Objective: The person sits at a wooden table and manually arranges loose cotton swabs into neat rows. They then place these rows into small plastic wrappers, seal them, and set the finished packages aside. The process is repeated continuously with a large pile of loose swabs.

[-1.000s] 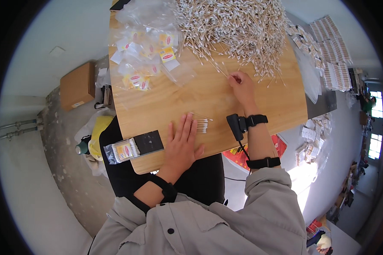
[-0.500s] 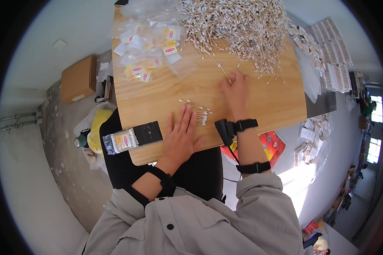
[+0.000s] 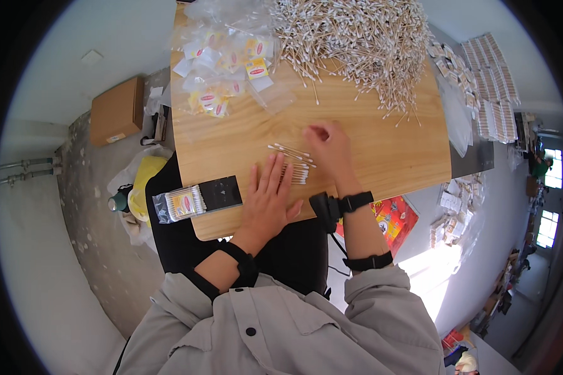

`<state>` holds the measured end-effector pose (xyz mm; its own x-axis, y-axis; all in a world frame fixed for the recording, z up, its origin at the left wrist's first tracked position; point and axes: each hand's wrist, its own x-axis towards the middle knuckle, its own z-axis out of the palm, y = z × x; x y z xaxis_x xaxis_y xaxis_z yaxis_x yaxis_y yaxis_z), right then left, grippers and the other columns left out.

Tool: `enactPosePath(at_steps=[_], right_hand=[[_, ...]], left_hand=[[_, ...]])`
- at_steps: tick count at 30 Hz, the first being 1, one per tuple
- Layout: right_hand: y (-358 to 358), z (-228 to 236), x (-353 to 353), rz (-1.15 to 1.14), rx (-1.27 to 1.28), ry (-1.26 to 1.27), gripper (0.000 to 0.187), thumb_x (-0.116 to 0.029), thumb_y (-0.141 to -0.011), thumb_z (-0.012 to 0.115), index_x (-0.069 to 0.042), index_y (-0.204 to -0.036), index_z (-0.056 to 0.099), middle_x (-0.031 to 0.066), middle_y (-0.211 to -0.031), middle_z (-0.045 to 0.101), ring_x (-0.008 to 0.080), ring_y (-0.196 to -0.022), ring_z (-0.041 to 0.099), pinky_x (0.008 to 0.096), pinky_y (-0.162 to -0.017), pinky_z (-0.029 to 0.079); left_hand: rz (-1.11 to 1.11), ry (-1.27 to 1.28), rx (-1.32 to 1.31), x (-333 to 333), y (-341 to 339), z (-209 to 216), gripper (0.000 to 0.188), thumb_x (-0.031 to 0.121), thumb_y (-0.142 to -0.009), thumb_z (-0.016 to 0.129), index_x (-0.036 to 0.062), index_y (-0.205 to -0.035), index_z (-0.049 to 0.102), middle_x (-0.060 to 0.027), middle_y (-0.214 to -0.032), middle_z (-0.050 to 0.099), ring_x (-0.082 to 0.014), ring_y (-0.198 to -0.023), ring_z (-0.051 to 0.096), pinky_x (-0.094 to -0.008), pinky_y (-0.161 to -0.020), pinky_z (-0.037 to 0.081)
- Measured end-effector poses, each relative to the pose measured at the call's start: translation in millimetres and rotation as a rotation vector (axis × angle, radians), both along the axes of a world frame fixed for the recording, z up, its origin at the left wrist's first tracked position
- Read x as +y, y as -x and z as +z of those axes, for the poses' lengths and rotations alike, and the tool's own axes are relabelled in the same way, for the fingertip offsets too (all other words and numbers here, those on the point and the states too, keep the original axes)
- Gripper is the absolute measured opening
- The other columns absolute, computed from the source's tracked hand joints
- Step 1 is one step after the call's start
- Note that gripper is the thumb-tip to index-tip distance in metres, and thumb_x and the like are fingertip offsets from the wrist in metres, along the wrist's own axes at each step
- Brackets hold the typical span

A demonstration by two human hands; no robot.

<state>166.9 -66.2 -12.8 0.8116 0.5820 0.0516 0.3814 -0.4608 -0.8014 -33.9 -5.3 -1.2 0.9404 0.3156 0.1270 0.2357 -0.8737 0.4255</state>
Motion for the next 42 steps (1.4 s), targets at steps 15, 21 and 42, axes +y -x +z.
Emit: enactPosePath(at_steps=[15,21,42], right_hand=[[-41.1,-1.2,13.0,-0.081,0.058,0.175,0.018,-0.019,-0.082,0.070,-0.005,-0.092,0.071,0.0094,-0.089,0.069,0.0232,-0.081,0.068,0.0351,-0.074,0.053],[-17.2,-1.3,8.0,0.013,0.087,0.040,0.022,-0.020,-0.081,0.071,-0.005,-0.096,0.072,0.0127,-0.090,0.068,0.0223,-0.083,0.067,0.0341,-0.075,0.053],[-3.7,12.8,-36.8,0.106,0.025,0.134,0.012,-0.017,-0.083,0.071,-0.006,-0.089,0.070,0.0061,-0.083,0.065,0.0172,-0.070,0.063,0.0299,-0.066,0.051]], left_hand=[[0.029,0.067,-0.042,0.2,1.7,-1.5,0.086,0.038,-0.084,0.067,-0.0052,-0.148,0.030,-0.0203,-0.158,0.026,-0.0344,-0.148,0.022,-0.0515,-0.119,0.017],[0.019,0.068,-0.022,0.1,0.7,1.7,0.084,0.038,-0.084,0.067,-0.0052,-0.147,0.031,-0.0206,-0.157,0.027,-0.0341,-0.147,0.023,-0.0513,-0.119,0.018],[0.026,0.085,-0.064,2.6,4.2,0.1,0.085,0.037,-0.082,0.070,-0.0071,-0.145,0.033,-0.0233,-0.155,0.028,-0.0370,-0.146,0.024,-0.0506,-0.119,0.019]])
